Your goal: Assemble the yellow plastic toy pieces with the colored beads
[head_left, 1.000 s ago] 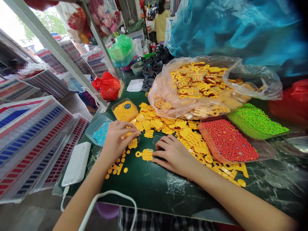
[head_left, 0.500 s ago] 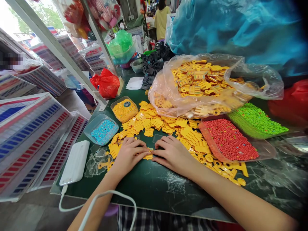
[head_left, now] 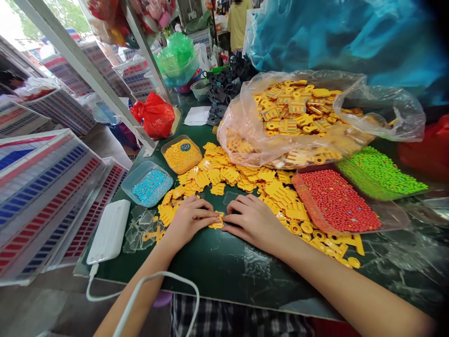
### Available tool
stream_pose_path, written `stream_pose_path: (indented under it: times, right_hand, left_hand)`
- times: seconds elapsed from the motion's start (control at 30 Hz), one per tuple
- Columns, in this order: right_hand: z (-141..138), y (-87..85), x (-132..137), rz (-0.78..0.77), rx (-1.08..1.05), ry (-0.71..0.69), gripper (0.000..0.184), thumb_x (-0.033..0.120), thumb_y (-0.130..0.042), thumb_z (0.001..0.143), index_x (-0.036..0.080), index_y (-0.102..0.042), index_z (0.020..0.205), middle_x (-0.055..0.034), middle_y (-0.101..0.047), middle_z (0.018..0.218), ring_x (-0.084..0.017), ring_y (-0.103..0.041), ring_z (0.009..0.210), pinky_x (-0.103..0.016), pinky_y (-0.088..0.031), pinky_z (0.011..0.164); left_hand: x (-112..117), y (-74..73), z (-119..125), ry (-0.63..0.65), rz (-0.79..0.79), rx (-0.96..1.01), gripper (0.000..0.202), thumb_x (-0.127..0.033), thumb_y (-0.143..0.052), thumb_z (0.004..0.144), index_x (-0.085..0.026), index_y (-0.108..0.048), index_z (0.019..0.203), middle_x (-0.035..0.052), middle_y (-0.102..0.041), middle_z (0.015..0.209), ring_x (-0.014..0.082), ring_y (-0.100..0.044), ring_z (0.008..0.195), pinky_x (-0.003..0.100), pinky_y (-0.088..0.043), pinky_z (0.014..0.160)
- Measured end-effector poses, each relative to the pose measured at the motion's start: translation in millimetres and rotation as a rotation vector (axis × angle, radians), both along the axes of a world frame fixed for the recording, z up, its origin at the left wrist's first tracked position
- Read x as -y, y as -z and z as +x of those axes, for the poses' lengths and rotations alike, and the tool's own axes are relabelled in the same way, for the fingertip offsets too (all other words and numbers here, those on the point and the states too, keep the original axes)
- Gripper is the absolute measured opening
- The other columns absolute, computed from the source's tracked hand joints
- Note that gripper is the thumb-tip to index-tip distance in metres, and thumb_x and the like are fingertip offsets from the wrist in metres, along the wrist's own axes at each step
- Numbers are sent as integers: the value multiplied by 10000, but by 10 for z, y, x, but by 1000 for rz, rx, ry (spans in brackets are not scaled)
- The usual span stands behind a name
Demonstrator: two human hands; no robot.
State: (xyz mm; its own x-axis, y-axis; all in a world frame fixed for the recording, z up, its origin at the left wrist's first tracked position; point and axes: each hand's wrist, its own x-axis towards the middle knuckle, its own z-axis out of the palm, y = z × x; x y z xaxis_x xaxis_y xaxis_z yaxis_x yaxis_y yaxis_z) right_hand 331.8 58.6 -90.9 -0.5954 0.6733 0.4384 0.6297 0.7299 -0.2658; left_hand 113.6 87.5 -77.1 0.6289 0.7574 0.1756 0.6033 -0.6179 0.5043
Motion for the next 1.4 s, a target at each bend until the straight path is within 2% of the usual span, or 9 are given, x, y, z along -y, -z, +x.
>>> stream_pose_path:
  times: [0.17,0.27,0.37,0.43,0.57,0.77,0.93,1.07,1.4]
  right_hand:
    - [13,-3,3,9,-24,10,146,343,-676,867,200,-705,856,-18,-646,850,-185,-521,837,-320,-343,708]
    - [27,0,-10,1,-38,82,172,337,-666,871,184,-694,945,-29,-662,878,-201,-538,863,-332,-376,748]
    - [43,24,-37,-5,-29,180,224,259,-594,902,147,-660,1084,-65,-678,987,-222,-549,934,-356,-405,813]
    - [49,43,-50,-3,-9,195,238,232,-553,913,147,-652,1113,-81,-676,1025,-229,-551,956,-362,-415,821]
    - [45,56,-55,29,5,169,175,242,-569,911,197,-700,1017,-68,-669,964,-228,-549,913,-355,-416,777]
    - [53,62,-79,39,-5,165,189,258,-559,933,245,-730,851,-53,-662,941,-213,-540,897,-350,-405,758]
    - [78,70,-117,-7,4,160,203,267,-532,952,209,-704,861,-61,-668,953,-217,-543,910,-350,-423,762]
    - [99,51,-120,13,36,164,176,243,-545,944,188,-688,857,-67,-668,979,-227,-537,934,-360,-423,780]
    - [168,33,-127,-9,59,150,188,267,-528,953,193,-669,853,-80,-656,996,-238,-524,957,-370,-420,796]
  left_hand:
    - [10,-41,-3,-109,57,67,295,-461,-556,915,-271,-781,900,30,-714,864,175,-585,809,328,-431,754]
    - [4,-37,-12,-170,90,101,328,-492,-551,907,-257,-780,888,38,-715,872,182,-597,831,331,-433,759]
    - [2,-18,-2,-171,85,75,343,-503,-545,903,-251,-777,898,35,-715,878,180,-589,829,339,-420,767]
    - [5,-4,11,-135,67,37,320,-494,-557,898,-260,-776,895,23,-717,883,174,-580,821,340,-405,769]
    - [13,12,24,-65,69,-4,296,-483,-580,884,-264,-776,856,4,-717,870,160,-573,802,338,-374,769]
    - [18,2,1,-81,95,-24,310,-494,-556,896,-275,-773,869,0,-719,882,158,-569,804,336,-364,772]
    - [17,0,5,-25,160,-47,336,-500,-546,895,-255,-772,857,-2,-723,871,154,-560,793,331,-356,767]
    - [16,23,23,22,186,-46,317,-478,-554,899,-248,-770,870,-1,-724,871,154,-568,804,328,-359,780]
    - [16,-2,14,-18,185,-7,366,-504,-514,914,-251,-774,870,13,-723,878,153,-582,796,327,-391,766]
